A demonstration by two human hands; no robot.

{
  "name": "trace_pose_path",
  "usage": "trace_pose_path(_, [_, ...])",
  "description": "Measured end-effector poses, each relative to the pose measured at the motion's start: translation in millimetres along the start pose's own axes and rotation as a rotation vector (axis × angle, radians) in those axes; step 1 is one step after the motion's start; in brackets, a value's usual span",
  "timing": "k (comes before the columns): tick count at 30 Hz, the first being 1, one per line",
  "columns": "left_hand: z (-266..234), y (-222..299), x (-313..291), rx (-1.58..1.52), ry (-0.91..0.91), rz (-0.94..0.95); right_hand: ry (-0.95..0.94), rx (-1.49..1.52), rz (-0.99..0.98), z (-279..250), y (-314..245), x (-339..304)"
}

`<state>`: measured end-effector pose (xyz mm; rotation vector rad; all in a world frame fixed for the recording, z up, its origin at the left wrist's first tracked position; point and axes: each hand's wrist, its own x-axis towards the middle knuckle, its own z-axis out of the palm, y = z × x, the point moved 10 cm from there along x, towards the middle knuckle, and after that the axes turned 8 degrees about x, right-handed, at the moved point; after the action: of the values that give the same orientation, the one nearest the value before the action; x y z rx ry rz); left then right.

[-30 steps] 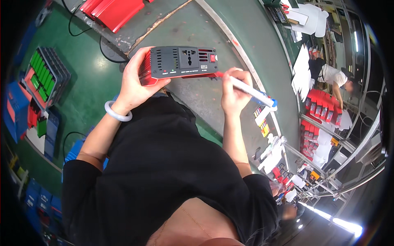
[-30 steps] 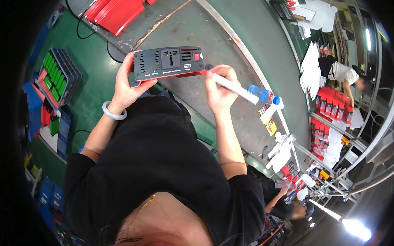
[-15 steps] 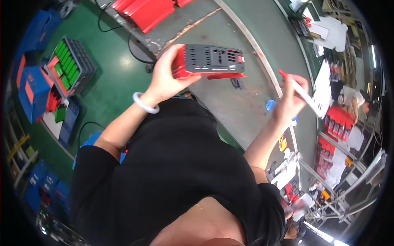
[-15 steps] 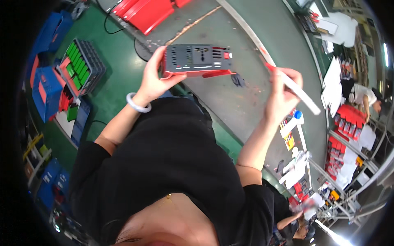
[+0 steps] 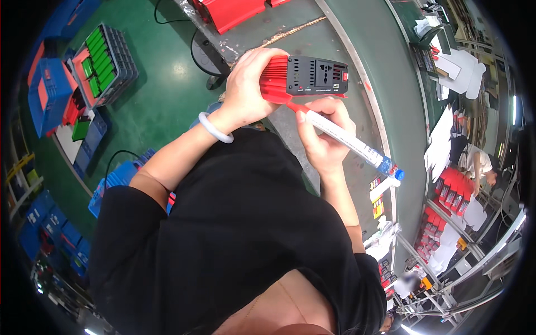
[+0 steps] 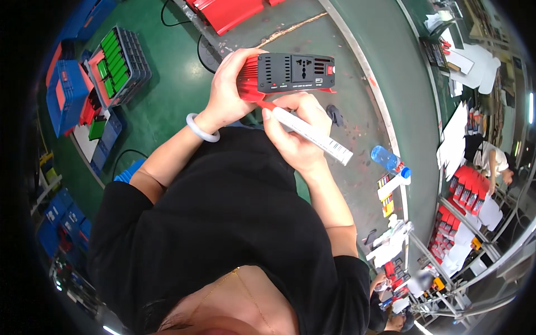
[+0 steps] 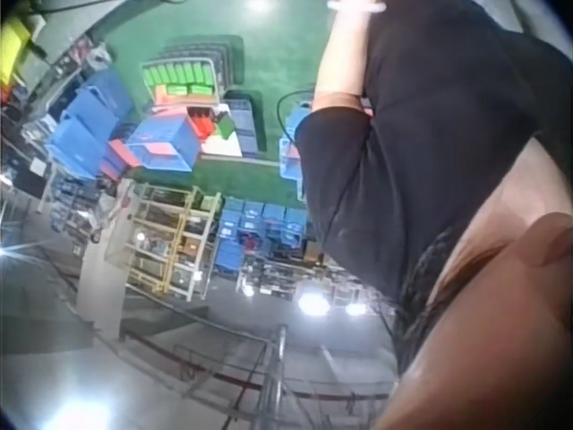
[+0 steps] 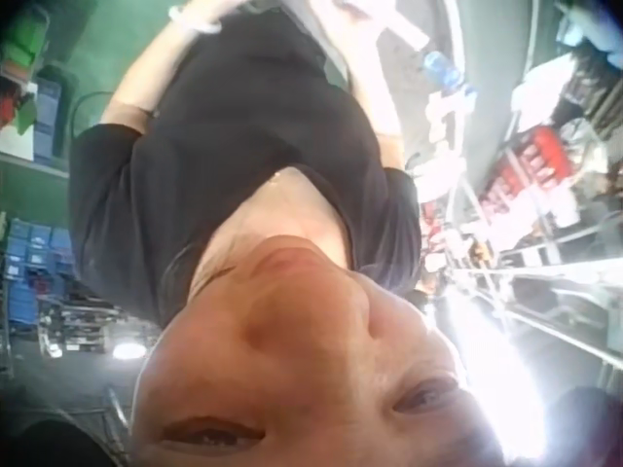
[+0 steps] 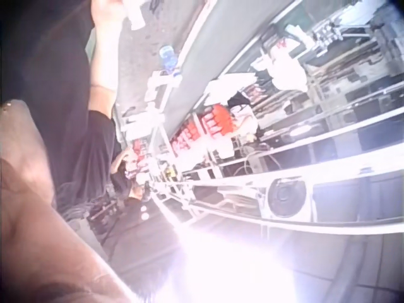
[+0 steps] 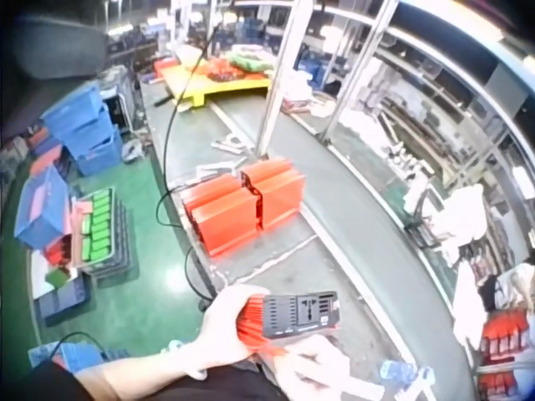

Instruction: Applying stickers and cleaning the exterior cases of red power inverters on an assembly line.

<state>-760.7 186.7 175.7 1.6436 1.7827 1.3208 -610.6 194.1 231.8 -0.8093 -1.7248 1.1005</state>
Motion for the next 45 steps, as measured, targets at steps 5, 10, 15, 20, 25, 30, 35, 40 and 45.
trace_pose_path(5, [-3, 2, 0, -0.001, 0.02, 0.017, -0.076, -0.071, -0.021, 9, -2, -2])
trace_pose_path(10, [-2, 2, 0, 0.011, 0.011, 0.023, -0.135, -0.106, -0.042, 16, -5, 1])
trace_pose_path(15, [-5, 2, -1, 0.022, 0.032, 0.045, -0.072, -0.11, 0.003, 12, -2, -1])
trace_pose_path(20, [-8, -6, -4, 0.018, 0.007, -0.001, 0.081, -0.068, -0.02, -16, -1, -6])
trace_pose_path(25, [-16, -7, -3, 0.041, 0.024, 0.03, 0.443, -0.122, 0.11, -86, 53, -1])
trace_pose_path(30, [-38, -17, -5, -0.016, 0.031, 0.033, 0.302, -0.361, 0.288, -109, 148, 25])
trace_pose_path(35, [-58, -17, -1, 0.075, -0.002, 0.134, 0.136, -0.616, 0.176, -82, 201, 44])
trace_pose_path(40, [-70, -22, 4, 0.087, 0.005, 0.168, -0.115, -0.964, 0.009, -32, 238, 78])
trace_pose_path(45, [-71, -23, 7, 0.217, -0.015, 0.25, -0.173, -1.126, -0.043, -7, 263, 109])
